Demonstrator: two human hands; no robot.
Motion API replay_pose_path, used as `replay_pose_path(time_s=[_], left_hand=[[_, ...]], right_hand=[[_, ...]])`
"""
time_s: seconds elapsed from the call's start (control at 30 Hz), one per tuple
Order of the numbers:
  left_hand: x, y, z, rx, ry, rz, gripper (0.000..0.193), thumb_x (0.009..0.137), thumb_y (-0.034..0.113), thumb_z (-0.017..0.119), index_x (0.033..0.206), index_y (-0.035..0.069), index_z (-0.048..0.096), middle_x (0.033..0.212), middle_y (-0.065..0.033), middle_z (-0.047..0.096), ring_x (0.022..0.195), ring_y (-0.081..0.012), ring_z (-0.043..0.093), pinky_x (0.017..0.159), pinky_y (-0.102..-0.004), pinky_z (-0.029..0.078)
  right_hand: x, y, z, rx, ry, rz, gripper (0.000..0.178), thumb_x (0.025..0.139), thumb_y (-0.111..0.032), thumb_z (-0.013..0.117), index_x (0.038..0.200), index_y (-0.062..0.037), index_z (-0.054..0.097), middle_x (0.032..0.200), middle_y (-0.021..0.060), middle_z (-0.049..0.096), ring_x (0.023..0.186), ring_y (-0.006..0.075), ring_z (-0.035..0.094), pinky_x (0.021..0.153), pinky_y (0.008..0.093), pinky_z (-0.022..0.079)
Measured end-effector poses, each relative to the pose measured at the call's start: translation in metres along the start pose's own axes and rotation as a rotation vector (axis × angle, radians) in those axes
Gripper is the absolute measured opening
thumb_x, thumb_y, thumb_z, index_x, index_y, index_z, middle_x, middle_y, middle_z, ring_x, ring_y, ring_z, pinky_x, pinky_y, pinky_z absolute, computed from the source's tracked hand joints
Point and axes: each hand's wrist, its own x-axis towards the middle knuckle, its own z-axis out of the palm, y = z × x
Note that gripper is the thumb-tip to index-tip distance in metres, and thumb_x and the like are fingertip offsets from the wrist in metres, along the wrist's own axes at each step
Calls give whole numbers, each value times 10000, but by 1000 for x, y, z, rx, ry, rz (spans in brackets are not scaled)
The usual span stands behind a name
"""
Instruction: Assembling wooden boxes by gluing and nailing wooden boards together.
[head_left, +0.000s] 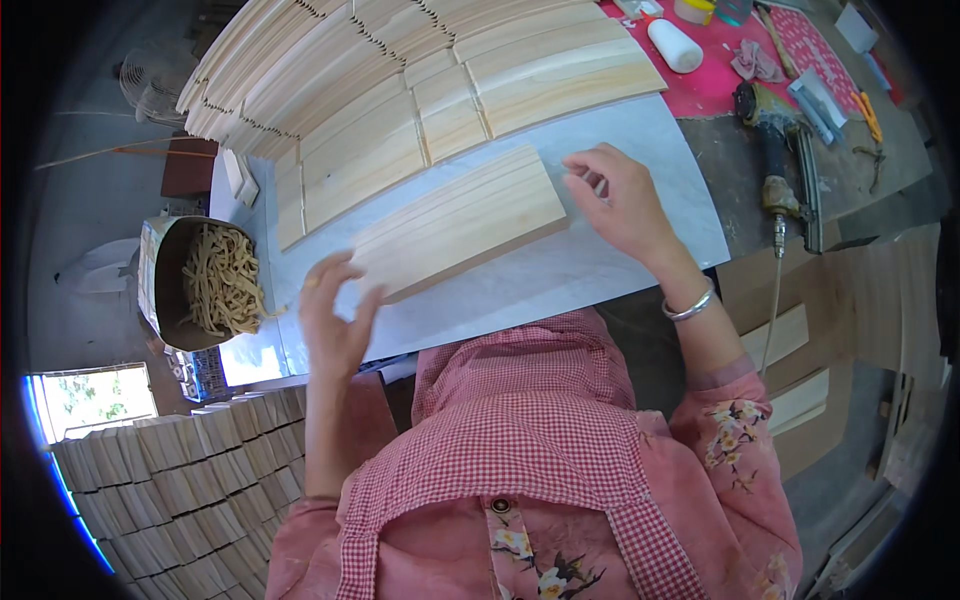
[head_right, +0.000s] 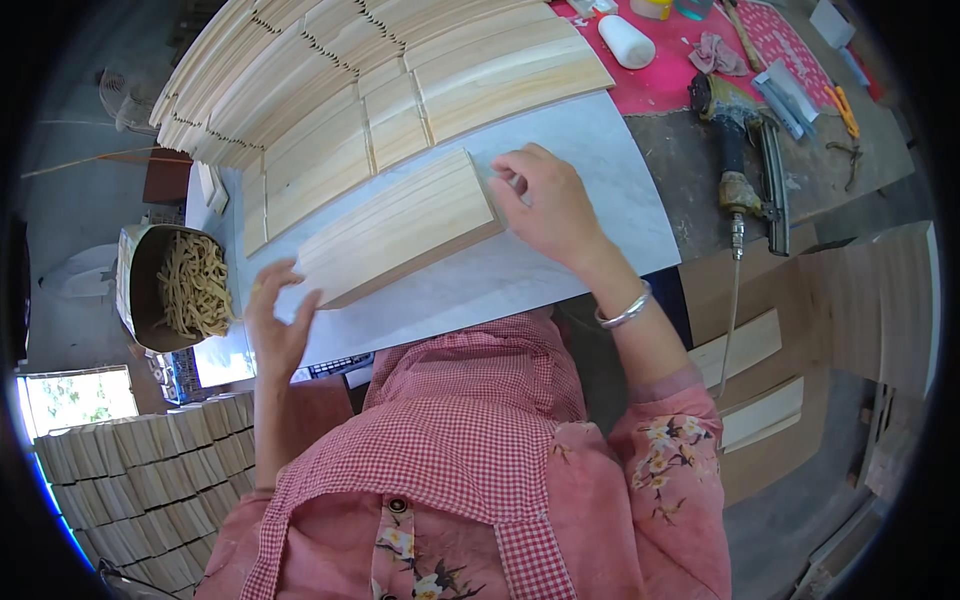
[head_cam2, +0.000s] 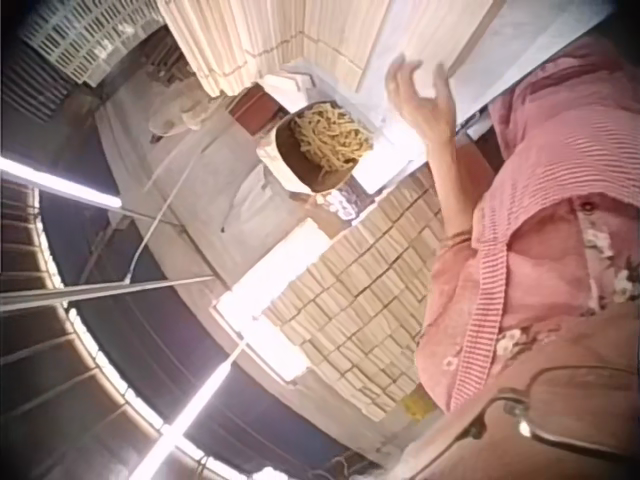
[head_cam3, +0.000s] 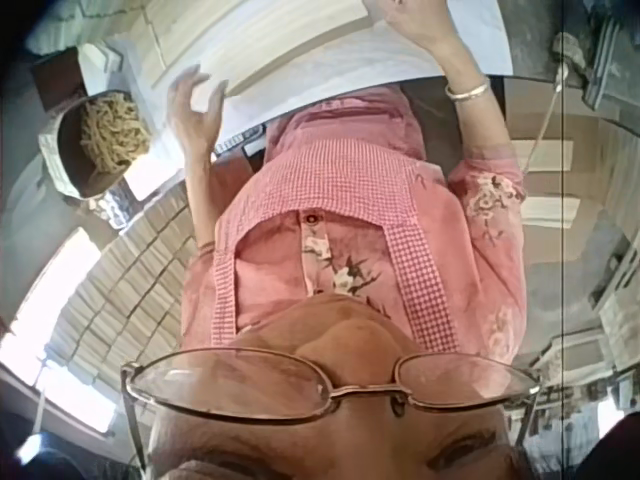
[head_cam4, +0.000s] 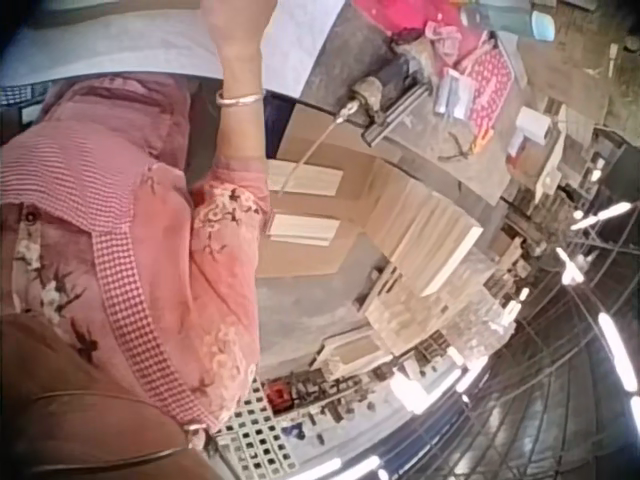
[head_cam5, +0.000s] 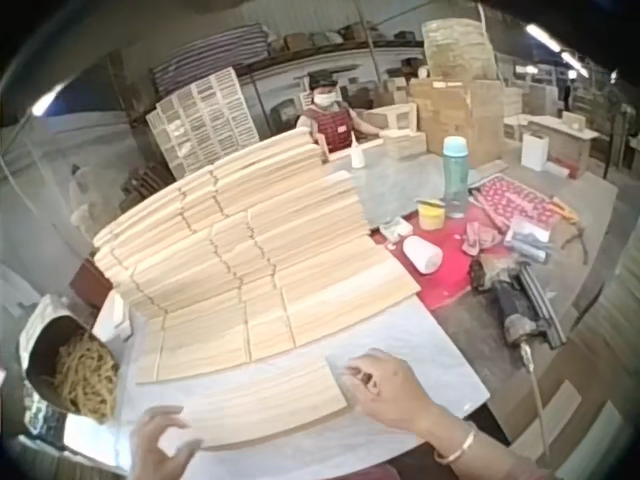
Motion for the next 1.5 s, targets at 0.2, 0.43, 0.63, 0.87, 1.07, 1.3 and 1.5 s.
replay_pose_path(time_s=[0.2, 0.43, 0.63, 0.87, 1.07, 1.3, 1.5], left_hand=[[68, 58, 81, 3, -194, 417, 509, 690, 401, 876, 961, 81, 587, 1456, -190, 481, 1301, -382, 462, 1111, -477, 328], [91, 62, 110, -52, -282, 414, 500, 652, 359, 881, 922, 71, 574, 1385, -207, 502, 1236, -401, 475, 1081, -484, 336], [97, 57, 121, -192, -254, 363, 466, 591, 294, 880, 859, 90, 558, 1329, -214, 514, 1187, -385, 483, 1045, -474, 349], [98, 61, 122, -249, -226, 343, 473, 522, 256, 877, 789, 110, 515, 1318, -212, 510, 1177, -390, 474, 1013, -459, 360], [97, 63, 124, -269, -250, 316, 493, 519, 247, 885, 783, 94, 498, 1324, -218, 497, 1168, -388, 471, 1011, -475, 361], [96, 64, 123, -264, -251, 288, 501, 513, 242, 889, 777, 90, 492, 1329, -215, 490, 1170, -385, 464, 1020, -480, 359], [93, 53, 118, -230, -283, 272, 480, 522, 246, 872, 770, 102, 487, 1343, -202, 488, 1177, -391, 460, 1030, -475, 359]], right_hand=[[18, 1, 50, -5, 254, -96, 177, 851, -92, 698, 1009, -11, 704, 878, 94, 618, 746, 237, 599, 692, 322, 495], [22, 7, 61, -90, 294, -70, 149, 846, -43, 707, 991, -9, 694, 902, 77, 614, 759, 196, 581, 681, 294, 486], [27, 4, 61, 23, 276, -10, 112, 830, -66, 705, 927, -18, 674, 864, 78, 581, 767, 230, 569, 700, 335, 492], [26, 11, 68, -3, 355, -94, 133, 804, -11, 686, 931, -19, 648, 875, 85, 586, 751, 227, 558, 682, 321, 475], [19, -1, 64, -73, 368, -47, 68, 835, -31, 680, 888, -32, 638, 857, 86, 573, 741, 235, 549, 677, 336, 473], [-12, -4, 33, -94, 174, 29, 73, 847, -79, 701, 825, -43, 642, 787, 68, 564, 687, 231, 530, 653, 331, 456], [87, 49, -124, -377, 327, 141, 136, 884, -159, 619, 883, -28, 655, 865, 152, 623, 760, 320, 584, 704, 440, 487]])
